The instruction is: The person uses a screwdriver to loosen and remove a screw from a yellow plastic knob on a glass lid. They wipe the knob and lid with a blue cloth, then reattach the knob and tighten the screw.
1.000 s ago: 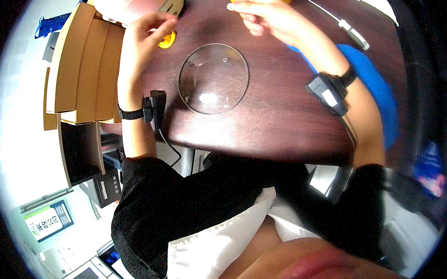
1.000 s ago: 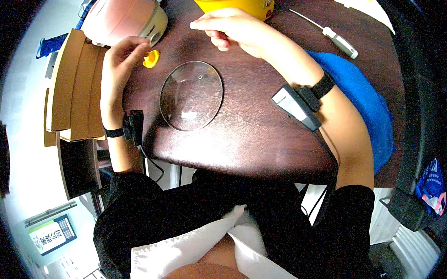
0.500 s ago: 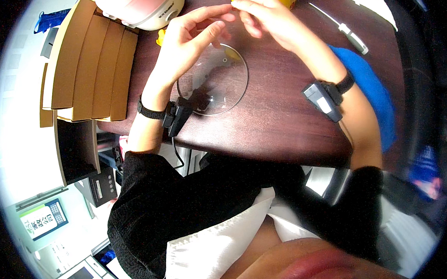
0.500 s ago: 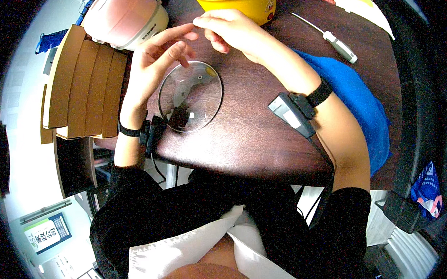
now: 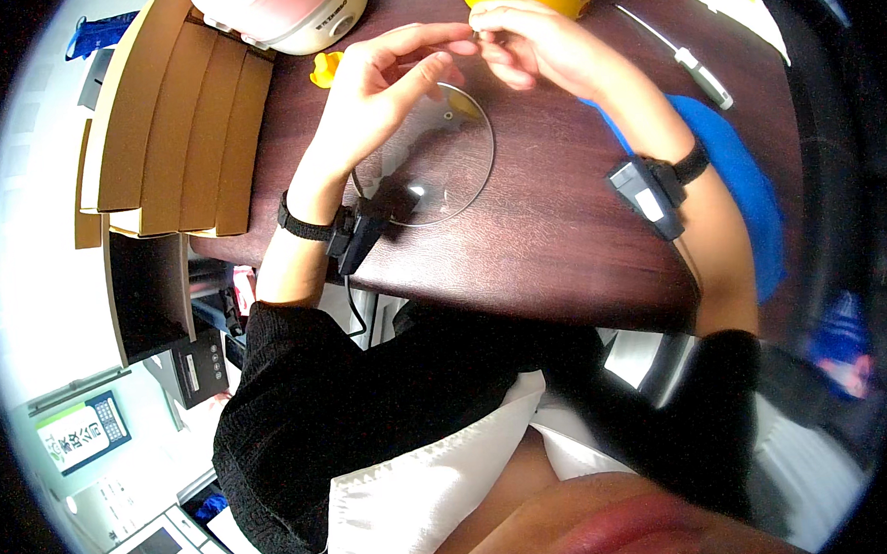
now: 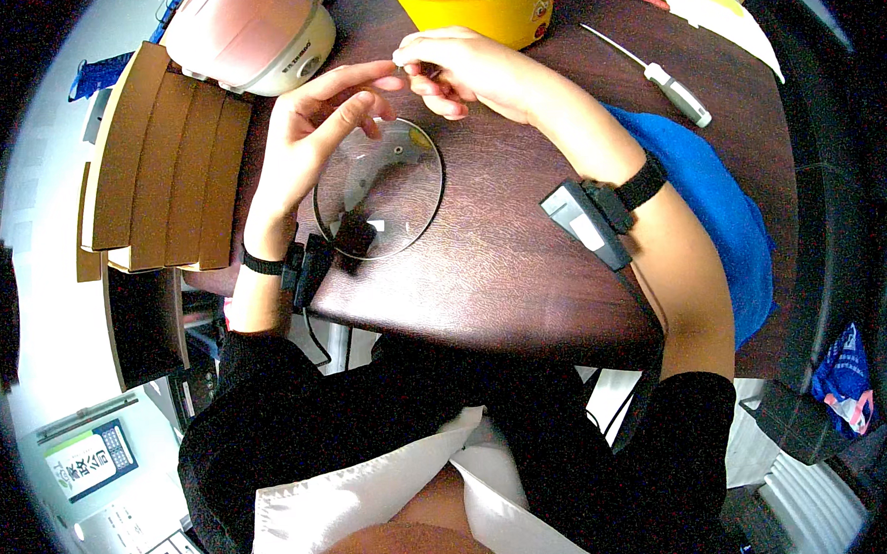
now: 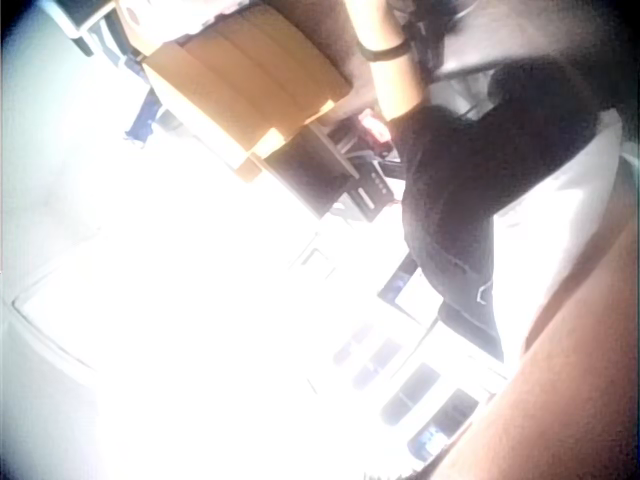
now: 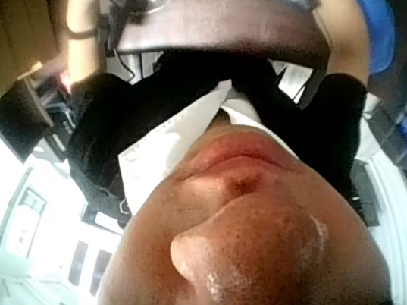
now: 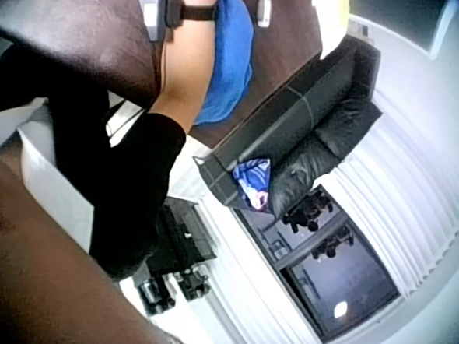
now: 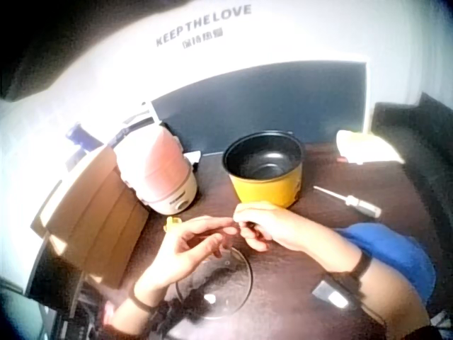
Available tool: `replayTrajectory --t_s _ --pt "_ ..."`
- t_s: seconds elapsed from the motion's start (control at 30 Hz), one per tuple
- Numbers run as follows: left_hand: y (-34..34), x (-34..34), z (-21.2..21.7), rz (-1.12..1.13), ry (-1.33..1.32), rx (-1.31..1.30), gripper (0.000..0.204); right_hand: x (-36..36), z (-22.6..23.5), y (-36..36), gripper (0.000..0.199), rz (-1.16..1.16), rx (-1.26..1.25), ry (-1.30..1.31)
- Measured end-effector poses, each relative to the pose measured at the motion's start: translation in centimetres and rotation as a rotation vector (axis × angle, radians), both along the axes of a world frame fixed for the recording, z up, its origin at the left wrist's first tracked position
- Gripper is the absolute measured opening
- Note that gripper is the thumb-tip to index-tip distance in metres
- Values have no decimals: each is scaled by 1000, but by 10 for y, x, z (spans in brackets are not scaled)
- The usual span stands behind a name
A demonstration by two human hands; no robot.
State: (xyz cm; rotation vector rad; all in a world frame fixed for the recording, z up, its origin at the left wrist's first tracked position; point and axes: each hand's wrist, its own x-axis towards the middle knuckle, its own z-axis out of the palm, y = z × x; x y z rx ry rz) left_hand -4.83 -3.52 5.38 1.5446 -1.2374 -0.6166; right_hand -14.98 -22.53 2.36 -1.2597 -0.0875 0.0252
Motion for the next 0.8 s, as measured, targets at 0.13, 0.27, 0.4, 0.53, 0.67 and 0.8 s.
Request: replayTrajectory --t_s 0.13,0.27,0.4,0.53,0.67,0.8 --pt "-3 -1 -3 14 -23 -8 32 1 -3 -4 21 50 111 -1" --pt "-5 1 -3 23 -63 -23 32 2 -2 -2 23 3 123 42" --pt "-1 5 0 20 -94 77 32 4 -5 -2 24 -30 129 38" --pt "10 53 -3 210 -490 102 33 4 -4 -7 26 -82 101 7" --pt "36 120 -18 458 -558 270 38 4 -11 -12 24 -183 81 68" --pt "49 139 -34 643 -625 478 46 6 -22 -18 24 -160 -67 126"
